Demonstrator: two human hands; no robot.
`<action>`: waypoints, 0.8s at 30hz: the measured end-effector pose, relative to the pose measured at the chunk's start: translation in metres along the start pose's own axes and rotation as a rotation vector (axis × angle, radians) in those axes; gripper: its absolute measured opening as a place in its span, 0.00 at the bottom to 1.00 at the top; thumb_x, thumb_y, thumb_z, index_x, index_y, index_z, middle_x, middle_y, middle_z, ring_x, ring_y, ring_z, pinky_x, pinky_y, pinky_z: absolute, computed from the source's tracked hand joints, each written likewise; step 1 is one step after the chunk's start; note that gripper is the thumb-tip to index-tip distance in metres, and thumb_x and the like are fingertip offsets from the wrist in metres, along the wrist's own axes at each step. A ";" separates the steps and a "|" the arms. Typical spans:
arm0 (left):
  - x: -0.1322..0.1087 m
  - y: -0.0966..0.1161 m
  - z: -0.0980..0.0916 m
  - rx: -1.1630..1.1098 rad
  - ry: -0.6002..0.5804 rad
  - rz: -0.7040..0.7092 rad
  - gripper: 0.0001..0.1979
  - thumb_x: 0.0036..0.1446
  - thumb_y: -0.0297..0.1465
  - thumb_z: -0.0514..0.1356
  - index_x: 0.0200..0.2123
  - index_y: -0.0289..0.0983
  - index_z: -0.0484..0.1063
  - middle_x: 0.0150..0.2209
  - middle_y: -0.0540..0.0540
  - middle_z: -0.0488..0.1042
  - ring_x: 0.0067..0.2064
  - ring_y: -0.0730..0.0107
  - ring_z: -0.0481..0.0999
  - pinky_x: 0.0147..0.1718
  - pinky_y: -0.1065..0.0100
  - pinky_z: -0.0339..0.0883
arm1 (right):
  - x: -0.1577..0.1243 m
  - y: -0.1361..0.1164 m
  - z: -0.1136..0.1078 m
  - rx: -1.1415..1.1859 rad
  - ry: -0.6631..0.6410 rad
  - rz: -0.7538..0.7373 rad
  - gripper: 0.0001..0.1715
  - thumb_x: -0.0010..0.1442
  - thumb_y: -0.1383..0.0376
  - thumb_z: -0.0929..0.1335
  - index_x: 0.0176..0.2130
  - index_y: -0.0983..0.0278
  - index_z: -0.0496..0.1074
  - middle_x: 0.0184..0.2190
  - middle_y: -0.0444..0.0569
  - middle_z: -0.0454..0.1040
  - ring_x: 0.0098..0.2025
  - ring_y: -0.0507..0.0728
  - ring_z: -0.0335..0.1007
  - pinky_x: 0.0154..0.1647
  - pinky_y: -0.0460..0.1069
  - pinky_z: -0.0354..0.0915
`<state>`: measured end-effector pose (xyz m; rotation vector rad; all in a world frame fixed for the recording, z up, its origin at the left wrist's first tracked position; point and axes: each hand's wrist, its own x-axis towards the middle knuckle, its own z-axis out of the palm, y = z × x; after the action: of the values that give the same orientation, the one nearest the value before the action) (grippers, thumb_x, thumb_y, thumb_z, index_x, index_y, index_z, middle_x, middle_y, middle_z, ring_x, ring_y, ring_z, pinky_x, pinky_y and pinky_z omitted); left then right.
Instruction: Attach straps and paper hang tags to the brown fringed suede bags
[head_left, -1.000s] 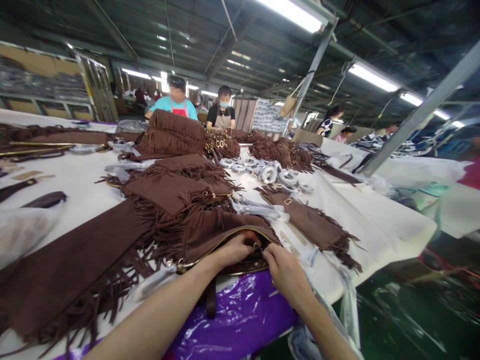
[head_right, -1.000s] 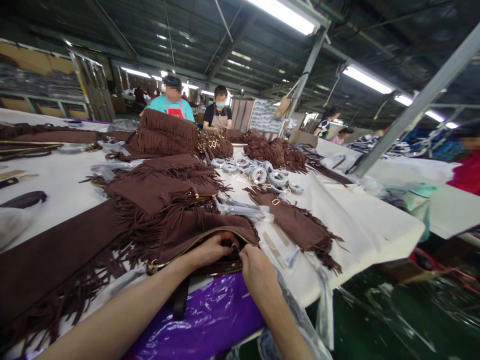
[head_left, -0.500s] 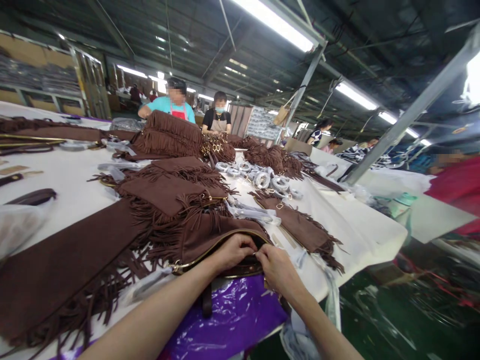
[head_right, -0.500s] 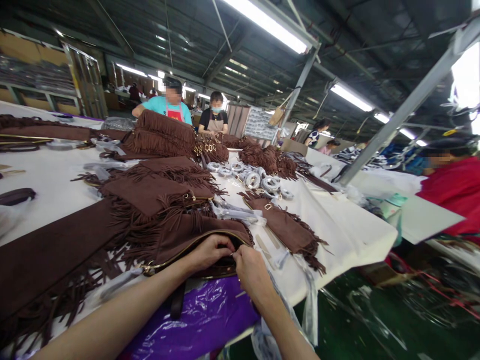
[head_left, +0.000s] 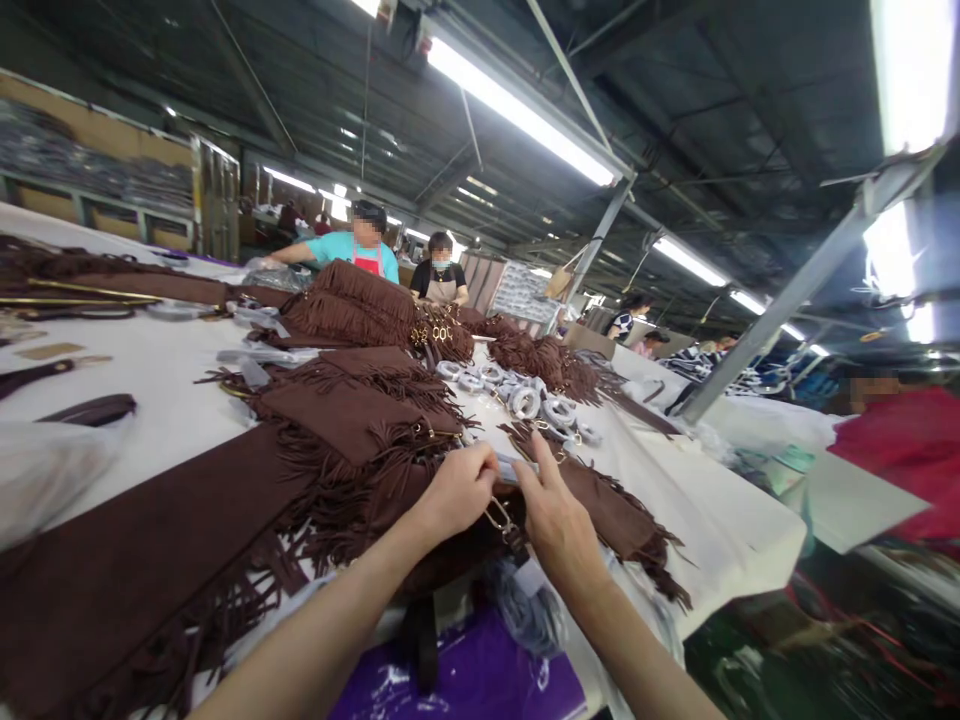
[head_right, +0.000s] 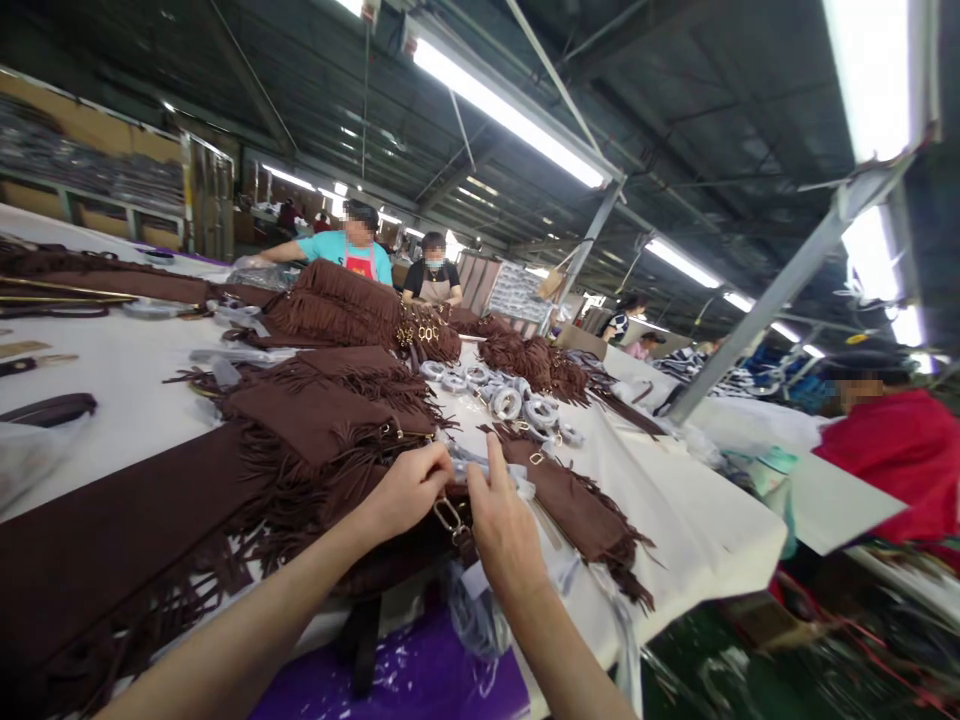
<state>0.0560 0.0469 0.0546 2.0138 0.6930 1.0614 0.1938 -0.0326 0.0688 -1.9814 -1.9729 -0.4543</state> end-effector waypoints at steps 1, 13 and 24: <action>0.000 0.002 0.000 -0.025 0.000 0.005 0.08 0.54 0.22 0.52 0.25 0.38 0.62 0.27 0.50 0.67 0.32 0.68 0.66 0.33 0.69 0.57 | 0.001 0.005 0.005 0.072 0.048 -0.015 0.22 0.61 0.76 0.57 0.49 0.62 0.69 0.68 0.58 0.48 0.46 0.61 0.73 0.34 0.50 0.68; -0.007 0.003 0.027 -0.599 -0.308 -0.245 0.02 0.46 0.27 0.55 0.25 0.37 0.63 0.19 0.54 0.67 0.19 0.78 0.58 0.20 0.73 0.50 | 0.028 0.018 0.018 0.856 0.167 0.150 0.22 0.62 0.55 0.61 0.50 0.61 0.72 0.43 0.52 0.75 0.49 0.62 0.70 0.51 0.56 0.66; -0.008 -0.004 0.035 -0.689 -0.295 -0.345 0.07 0.41 0.32 0.57 0.26 0.36 0.64 0.23 0.50 0.72 0.21 0.76 0.69 0.14 0.77 0.55 | -0.015 0.041 0.026 1.371 0.046 0.531 0.31 0.51 0.39 0.69 0.35 0.64 0.74 0.32 0.51 0.74 0.26 0.55 0.69 0.16 0.43 0.56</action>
<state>0.0816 0.0309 0.0345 1.3507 0.4156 0.6544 0.2354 -0.0353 0.0392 -1.3444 -1.0177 0.7778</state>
